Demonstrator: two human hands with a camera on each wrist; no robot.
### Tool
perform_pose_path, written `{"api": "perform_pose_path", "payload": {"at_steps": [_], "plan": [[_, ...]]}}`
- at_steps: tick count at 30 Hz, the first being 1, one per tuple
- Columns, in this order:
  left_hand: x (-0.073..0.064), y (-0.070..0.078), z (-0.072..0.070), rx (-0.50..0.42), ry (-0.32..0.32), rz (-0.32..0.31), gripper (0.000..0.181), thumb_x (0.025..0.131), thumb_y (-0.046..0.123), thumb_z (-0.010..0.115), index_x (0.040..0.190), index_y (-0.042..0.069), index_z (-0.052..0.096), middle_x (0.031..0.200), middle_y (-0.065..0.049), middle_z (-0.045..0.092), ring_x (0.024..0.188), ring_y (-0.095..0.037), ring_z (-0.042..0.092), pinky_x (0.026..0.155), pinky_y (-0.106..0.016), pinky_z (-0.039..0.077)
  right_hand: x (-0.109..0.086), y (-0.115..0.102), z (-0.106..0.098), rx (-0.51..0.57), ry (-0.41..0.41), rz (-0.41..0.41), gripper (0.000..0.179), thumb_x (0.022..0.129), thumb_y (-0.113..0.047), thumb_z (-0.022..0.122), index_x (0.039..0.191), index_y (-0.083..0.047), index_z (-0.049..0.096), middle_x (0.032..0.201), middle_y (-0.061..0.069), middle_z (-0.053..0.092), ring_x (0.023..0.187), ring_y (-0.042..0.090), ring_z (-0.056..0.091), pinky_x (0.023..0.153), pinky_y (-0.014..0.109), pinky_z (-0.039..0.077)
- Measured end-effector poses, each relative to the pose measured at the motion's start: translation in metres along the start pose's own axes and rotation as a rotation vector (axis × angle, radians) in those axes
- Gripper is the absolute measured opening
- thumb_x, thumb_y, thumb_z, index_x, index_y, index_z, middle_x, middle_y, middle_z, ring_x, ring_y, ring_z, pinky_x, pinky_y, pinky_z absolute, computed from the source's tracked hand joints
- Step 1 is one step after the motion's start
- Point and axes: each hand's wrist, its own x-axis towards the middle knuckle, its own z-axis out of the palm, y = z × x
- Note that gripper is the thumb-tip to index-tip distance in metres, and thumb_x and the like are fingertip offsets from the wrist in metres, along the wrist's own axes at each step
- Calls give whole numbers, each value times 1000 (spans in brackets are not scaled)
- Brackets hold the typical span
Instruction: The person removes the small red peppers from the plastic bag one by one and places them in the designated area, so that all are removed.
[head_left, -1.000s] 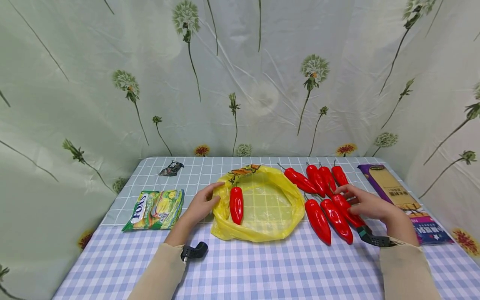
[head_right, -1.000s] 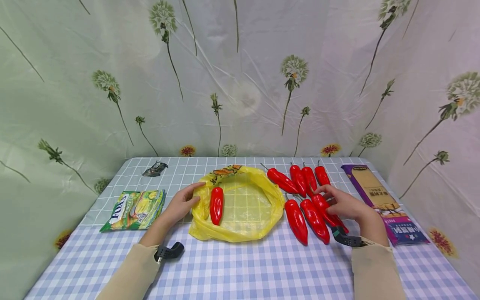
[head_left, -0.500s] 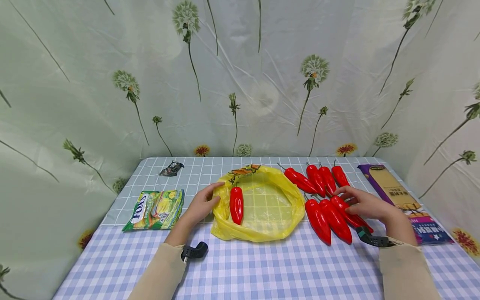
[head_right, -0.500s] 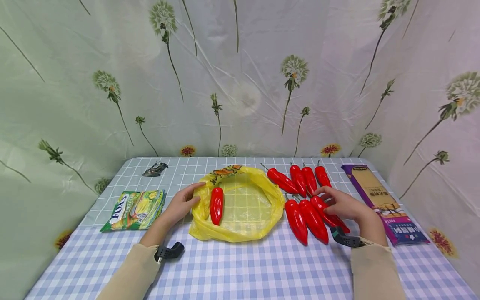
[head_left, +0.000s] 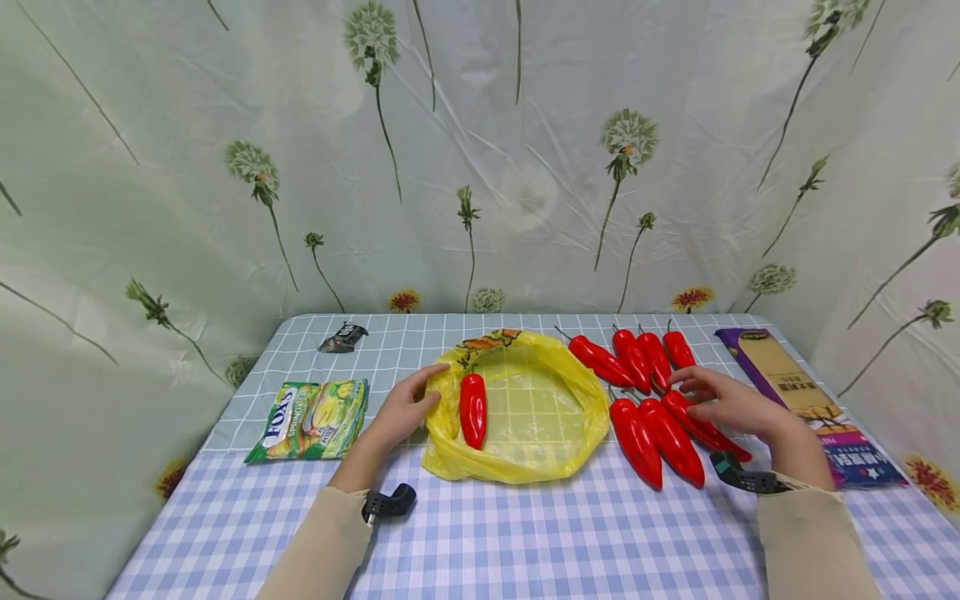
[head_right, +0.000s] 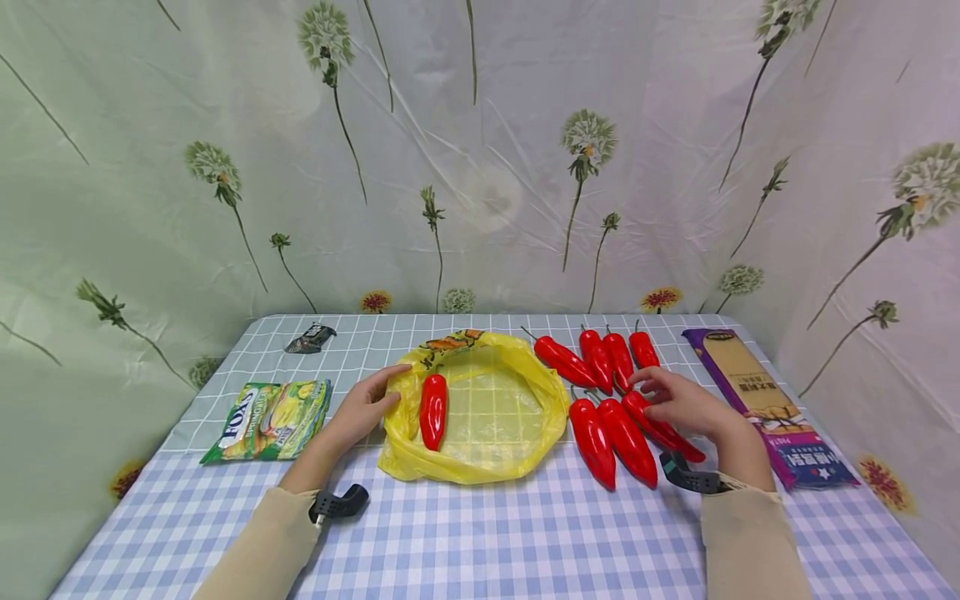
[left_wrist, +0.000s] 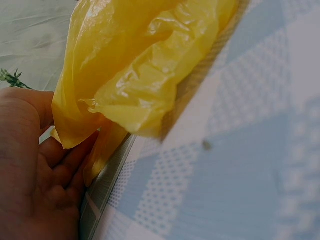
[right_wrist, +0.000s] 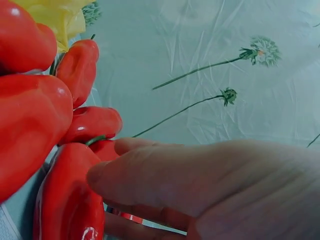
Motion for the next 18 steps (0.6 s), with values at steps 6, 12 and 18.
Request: {"api": "perform_pose_path", "payload": {"at_steps": [6,12,18], "plan": [[0,0,0,-2,-2,8,49,98,12,55,145,24,52,153,-12,48,124,-28,56,106,-46,50,2,-8,2,-36,67,-21,56,90,-18,69,140,-4,47,137,34,51,122,52,51,86,53,59],[0,-1,1,-17,-5,14,49,98,11,55,145,23,52,150,-12,51,118,-26,58,100,-40,53,7,-14,5,-58,132,-58,54,93,-18,66,141,-4,46,138,34,51,125,54,50,90,59,56],[0,-1,1,-15,2,9,49,97,11,55,145,24,53,151,-11,50,122,-26,57,103,-42,51,13,-27,12,-66,197,-83,55,94,-17,65,143,-3,44,135,30,54,119,47,55,87,53,59]]}}
